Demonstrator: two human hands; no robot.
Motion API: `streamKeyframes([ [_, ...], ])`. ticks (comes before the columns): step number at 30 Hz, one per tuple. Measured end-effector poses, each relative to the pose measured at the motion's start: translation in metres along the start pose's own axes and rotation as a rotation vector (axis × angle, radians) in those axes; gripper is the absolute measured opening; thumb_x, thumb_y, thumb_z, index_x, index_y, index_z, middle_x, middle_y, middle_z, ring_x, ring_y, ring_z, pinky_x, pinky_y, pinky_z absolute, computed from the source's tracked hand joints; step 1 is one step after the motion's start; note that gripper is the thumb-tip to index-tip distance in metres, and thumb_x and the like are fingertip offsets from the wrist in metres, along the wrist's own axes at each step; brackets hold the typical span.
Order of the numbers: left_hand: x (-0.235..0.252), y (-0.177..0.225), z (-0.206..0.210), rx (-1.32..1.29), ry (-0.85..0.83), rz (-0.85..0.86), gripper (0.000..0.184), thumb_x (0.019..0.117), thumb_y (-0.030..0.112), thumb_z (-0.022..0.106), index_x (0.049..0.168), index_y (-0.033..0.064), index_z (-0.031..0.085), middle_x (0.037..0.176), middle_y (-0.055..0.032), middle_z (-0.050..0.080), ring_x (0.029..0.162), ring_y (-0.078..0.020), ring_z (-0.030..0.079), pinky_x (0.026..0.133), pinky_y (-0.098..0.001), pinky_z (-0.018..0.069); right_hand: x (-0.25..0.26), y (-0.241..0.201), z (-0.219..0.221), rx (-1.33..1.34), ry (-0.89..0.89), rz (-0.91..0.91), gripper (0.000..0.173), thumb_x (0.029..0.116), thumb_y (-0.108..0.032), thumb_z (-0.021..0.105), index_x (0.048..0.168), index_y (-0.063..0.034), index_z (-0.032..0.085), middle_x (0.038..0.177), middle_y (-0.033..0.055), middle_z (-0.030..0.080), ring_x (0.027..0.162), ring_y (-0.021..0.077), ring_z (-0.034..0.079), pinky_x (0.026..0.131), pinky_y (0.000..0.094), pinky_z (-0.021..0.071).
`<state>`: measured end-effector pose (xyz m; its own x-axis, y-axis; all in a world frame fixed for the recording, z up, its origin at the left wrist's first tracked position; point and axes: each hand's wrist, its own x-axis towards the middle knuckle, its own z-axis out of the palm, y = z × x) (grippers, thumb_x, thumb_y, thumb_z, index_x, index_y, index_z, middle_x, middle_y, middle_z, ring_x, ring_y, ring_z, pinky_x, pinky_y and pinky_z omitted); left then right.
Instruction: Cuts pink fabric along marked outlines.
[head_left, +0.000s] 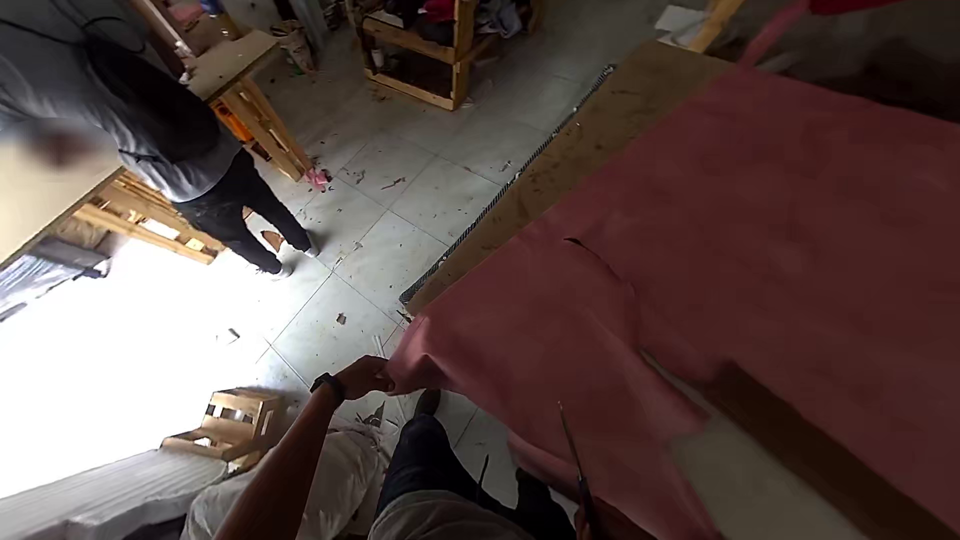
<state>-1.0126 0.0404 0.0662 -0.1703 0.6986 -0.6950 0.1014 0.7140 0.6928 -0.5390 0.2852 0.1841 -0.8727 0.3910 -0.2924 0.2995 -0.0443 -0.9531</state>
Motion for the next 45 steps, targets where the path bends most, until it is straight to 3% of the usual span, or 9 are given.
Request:
streamKeyframes([
  [4,-0.018,-0.030,-0.015,-0.155,-0.065,0.007,0.030,0.0977,0.022,0.070,0.119,0.0010,0.069,0.101,-0.0110,0.076,0.088,-0.0215,0.075,0.083,-0.0414,0.0626,-0.006,0.005,0.083,0.129,0.240,0.006,0.019,0.0981,-0.022,0.068,0.093,-0.0031,0.070,0.093,0.0089,0.070,0.082,0.0196,0.068,0.074,0.0389,0.0596],
  [12,-0.072,-0.027,-0.033,-0.274,-0.189,0.044,0.033,0.1084,0.025,0.052,0.117,-0.0025,0.068,0.106,-0.0143,0.076,0.086,-0.0250,0.076,0.082,-0.0417,0.0636,-0.003,-0.001,0.233,0.039,0.216,0.166,0.030,0.0944,-0.041,0.074,0.089,-0.0114,0.071,0.089,0.0032,0.067,0.075,0.0157,0.064,0.063,0.0361,0.0567],
  [15,-0.081,-0.017,-0.036,-0.119,-0.150,0.108,0.032,0.1077,0.027,0.053,0.111,0.0014,0.072,0.100,-0.0096,0.077,0.082,-0.0205,0.076,0.080,-0.0388,0.0638,0.000,0.017,0.281,0.155,0.210,0.154,0.034,0.0939,-0.045,0.074,0.087,-0.0121,0.070,0.083,0.0036,0.065,0.070,0.0172,0.062,0.059,0.0372,0.0546],
  [18,-0.089,-0.011,-0.045,0.180,-0.014,0.188,0.030,0.1029,0.037,0.061,0.104,0.0100,0.075,0.083,-0.0015,0.074,0.071,-0.0136,0.071,0.074,-0.0359,0.0617,0.007,0.026,0.319,0.178,0.201,0.182,0.039,0.0922,-0.055,0.072,0.095,-0.0160,0.072,0.084,-0.0003,0.069,0.073,0.0146,0.066,0.064,0.0380,0.0583],
  [21,-0.096,0.000,-0.050,0.297,-0.034,0.249,0.024,0.1025,0.030,0.063,0.103,0.0097,0.075,0.078,-0.0028,0.074,0.067,-0.0151,0.071,0.070,-0.0380,0.0626,0.003,0.023,0.357,0.218,0.238,0.241,0.045,0.0911,-0.062,0.069,0.098,-0.0174,0.071,0.087,-0.0018,0.069,0.078,0.0136,0.066,0.070,0.0383,0.0588],
  [29,-0.092,0.014,-0.065,0.031,-0.195,0.108,0.026,0.1004,0.019,0.067,0.115,-0.0026,0.067,0.092,-0.0192,0.076,0.069,-0.0265,0.073,0.064,-0.0376,0.0621,0.029,0.002,0.467,0.547,0.422,0.220,0.043,0.0949,-0.057,0.067,0.099,-0.0143,0.072,0.080,0.0017,0.066,0.069,0.0153,0.062,0.063,0.0361,0.0546],
  [34,-0.083,0.017,-0.091,0.032,-0.373,0.027,0.025,0.1027,0.019,0.064,0.115,-0.0018,0.070,0.096,-0.0203,0.076,0.070,-0.0240,0.072,0.066,-0.0351,0.0606,0.084,-0.013,0.541,0.775,0.483,0.158,0.048,0.0981,-0.058,0.061,0.095,-0.0110,0.070,0.079,0.0036,0.064,0.068,0.0150,0.059,0.061,0.0335,0.0508],
  [39,-0.079,0.011,-0.110,0.089,-0.457,0.020,0.026,0.1049,0.022,0.061,0.107,-0.0024,0.069,0.089,-0.0172,0.075,0.065,-0.0213,0.070,0.063,-0.0344,0.0603,0.148,-0.024,0.579,0.872,0.622,0.096,0.056,0.0971,-0.063,0.057,0.097,-0.0079,0.069,0.086,0.0057,0.067,0.071,0.0151,0.061,0.057,0.0303,0.0502],
  [45,-0.076,0.009,-0.118,-0.021,-0.486,0.009,0.024,0.1036,0.020,0.062,0.108,-0.0025,0.069,0.085,-0.0184,0.073,0.064,-0.0207,0.068,0.060,-0.0319,0.0590,0.190,-0.033,0.563,0.931,0.723,0.028,0.051,0.0995,-0.056,0.059,0.093,-0.0060,0.068,0.081,0.0060,0.064,0.068,0.0137,0.059,0.055,0.0278,0.0471],
])
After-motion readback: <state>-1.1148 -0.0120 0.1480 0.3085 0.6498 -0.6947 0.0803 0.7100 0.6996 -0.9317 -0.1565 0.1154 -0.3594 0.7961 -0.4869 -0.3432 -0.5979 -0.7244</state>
